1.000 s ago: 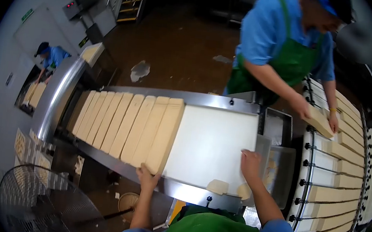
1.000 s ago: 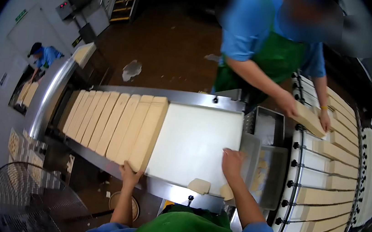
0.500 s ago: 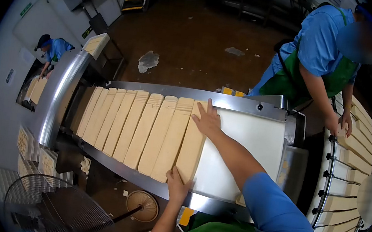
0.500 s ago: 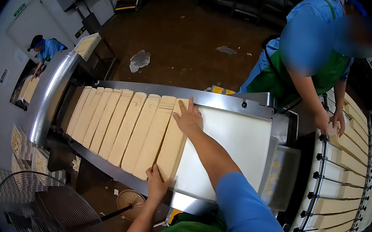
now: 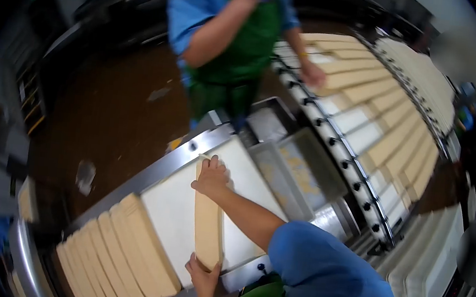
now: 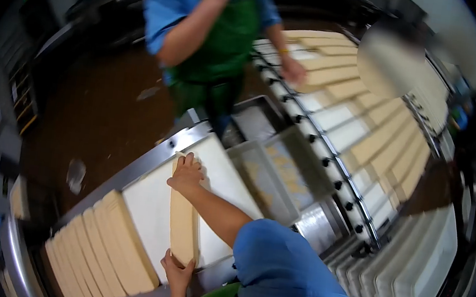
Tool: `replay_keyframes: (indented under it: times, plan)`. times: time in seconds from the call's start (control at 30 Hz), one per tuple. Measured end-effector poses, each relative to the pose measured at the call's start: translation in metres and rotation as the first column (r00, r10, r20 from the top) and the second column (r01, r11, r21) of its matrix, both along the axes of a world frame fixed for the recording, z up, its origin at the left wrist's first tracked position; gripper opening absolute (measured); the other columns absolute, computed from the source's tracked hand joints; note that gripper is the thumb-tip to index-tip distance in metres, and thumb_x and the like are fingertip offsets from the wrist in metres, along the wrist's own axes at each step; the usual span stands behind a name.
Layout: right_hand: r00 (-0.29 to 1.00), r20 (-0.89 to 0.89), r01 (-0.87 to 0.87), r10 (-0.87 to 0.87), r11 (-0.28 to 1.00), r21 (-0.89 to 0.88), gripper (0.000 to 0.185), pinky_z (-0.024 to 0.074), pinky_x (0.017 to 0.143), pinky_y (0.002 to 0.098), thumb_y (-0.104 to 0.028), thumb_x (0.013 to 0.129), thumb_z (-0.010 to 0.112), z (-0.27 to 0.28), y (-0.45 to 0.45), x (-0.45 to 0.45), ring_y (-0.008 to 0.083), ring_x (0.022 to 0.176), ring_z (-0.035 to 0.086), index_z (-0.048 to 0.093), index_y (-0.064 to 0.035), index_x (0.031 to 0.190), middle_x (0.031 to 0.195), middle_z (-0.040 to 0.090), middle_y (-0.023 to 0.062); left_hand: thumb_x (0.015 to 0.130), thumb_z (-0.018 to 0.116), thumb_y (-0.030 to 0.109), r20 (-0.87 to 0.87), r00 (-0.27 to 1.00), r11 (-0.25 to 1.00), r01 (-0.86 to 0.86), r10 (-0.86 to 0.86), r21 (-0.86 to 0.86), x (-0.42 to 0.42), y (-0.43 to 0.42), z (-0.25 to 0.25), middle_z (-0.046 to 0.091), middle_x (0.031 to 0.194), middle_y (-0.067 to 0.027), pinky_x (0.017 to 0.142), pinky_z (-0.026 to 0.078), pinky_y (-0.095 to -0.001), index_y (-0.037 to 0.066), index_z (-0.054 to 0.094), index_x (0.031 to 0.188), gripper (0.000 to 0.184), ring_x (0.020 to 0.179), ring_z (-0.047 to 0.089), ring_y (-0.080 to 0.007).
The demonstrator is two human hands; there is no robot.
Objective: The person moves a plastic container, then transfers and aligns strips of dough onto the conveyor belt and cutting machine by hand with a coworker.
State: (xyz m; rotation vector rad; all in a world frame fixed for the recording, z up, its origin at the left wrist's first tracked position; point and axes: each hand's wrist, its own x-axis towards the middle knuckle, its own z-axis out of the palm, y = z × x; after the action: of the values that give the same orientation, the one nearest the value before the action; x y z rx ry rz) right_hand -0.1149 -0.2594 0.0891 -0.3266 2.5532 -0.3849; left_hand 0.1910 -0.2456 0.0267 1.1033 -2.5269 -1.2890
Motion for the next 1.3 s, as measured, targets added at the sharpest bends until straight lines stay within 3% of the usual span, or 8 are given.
replay_keyframes:
  times: [0.13,0.27,0.47,0.77,0.83,0.93,1.0,1.3]
  plan:
    - [0.979,-0.079,0.178,-0.19,0.973,-0.146,0.091,0.0446,0.094,0.0506,-0.039,0.066,0.075,-0.007,0.08,-0.024,0.0481,0.123,0.039,0.028,-0.0075,0.137,0.153,0.002,0.0225,0.068,0.08,0.027,0.207,0.971,0.993,0.115,-0.115,0.013,-0.053,0.035,0.011,0.035,0.117,-0.0255,0.09,0.046,-0.0454,-0.006,0.03,0.126,0.084,0.102,0.049,-0.0442]
    - [0.88,-0.007,0.437,-0.475,0.817,-0.376,0.091,0.044,0.097,0.0473,-0.037,0.066,0.073,-0.009,0.158,-0.044,0.0482,0.119,0.045,0.026,-0.0028,0.136,0.147,0.015,0.0266,0.068,0.075,0.019,-0.029,0.995,0.988,0.089,-0.093,-0.128,-0.094,0.061,0.01,0.033,0.115,-0.0281,0.089,0.044,-0.047,-0.004,0.031,0.125,0.075,0.107,0.043,-0.0465]
    - [0.632,-0.223,0.424,-0.742,0.572,-0.703,0.078,0.047,0.087,0.0518,-0.036,0.068,0.07,0.03,0.309,-0.1,0.0499,0.104,0.052,0.032,-0.0018,0.127,0.128,0.034,0.0271,0.071,0.07,0.01,-0.227,0.924,0.904,0.211,-0.308,-0.371,-0.198,0.128,0.052,0.024,0.132,-0.0327,0.103,0.031,-0.0467,-0.004,0.027,0.135,0.079,0.12,0.03,-0.0466]
    - [0.541,-0.105,0.65,-0.834,0.494,-0.577,0.077,0.0442,0.092,0.05,-0.052,0.073,0.059,0.051,0.478,-0.242,0.0417,0.112,0.052,0.042,0.0016,0.126,0.122,0.047,0.023,0.08,0.065,0.006,-0.458,0.675,0.805,0.38,-0.579,-0.456,-0.358,0.226,0.111,0.03,0.145,-0.0241,0.111,0.024,-0.0414,0.0,0.031,0.141,0.07,0.137,0.026,-0.0375]
    - [0.731,-0.291,0.563,-0.617,0.787,-0.252,0.071,0.0339,0.099,0.0515,-0.057,0.081,0.048,0.032,0.512,-0.273,0.0416,0.122,0.044,0.052,0.0012,0.121,0.124,0.053,0.0217,0.082,0.065,0.006,-0.414,0.676,0.787,0.454,-0.61,-0.418,-0.385,0.227,0.104,0.031,0.145,-0.0233,0.11,0.025,-0.0397,0.0,0.033,0.141,0.067,0.136,0.03,-0.0365]
    - [0.747,-0.361,0.53,-0.558,0.828,-0.181,0.068,0.0226,0.105,0.0507,-0.054,0.085,0.038,0.02,0.544,-0.317,0.0397,0.127,0.038,0.056,0.0005,0.122,0.124,0.057,0.021,0.085,0.064,0.007,-0.432,0.624,0.753,0.606,-0.651,-0.259,-0.419,0.227,0.093,0.038,0.142,-0.0252,0.108,0.031,-0.0392,0.002,0.039,0.138,0.059,0.133,0.037,-0.0365]
    - [0.774,-0.246,0.566,-0.584,0.812,-0.146,0.068,0.0196,0.107,0.0487,-0.05,0.088,0.033,0.026,0.557,-0.327,0.0395,0.128,0.037,0.052,0.0016,0.127,0.129,0.054,0.0215,0.086,0.064,0.004,-0.395,0.63,0.739,0.622,-0.669,-0.259,-0.431,0.233,0.093,0.039,0.143,-0.0187,0.106,0.035,-0.0333,0.002,0.037,0.14,0.06,0.132,0.039,-0.0252]
    - [0.758,-0.181,0.612,-0.627,0.779,-0.137,0.066,0.0096,0.113,0.0486,-0.042,0.091,0.033,0.008,0.575,-0.357,0.0372,0.138,0.023,0.039,0.0062,0.136,0.148,0.03,0.0218,0.088,0.062,0.002,-0.408,0.648,0.747,0.648,-0.643,-0.15,-0.455,0.26,0.073,0.041,0.143,-0.0169,0.099,0.041,-0.0305,0.004,0.04,0.139,0.056,0.125,0.045,-0.0207]
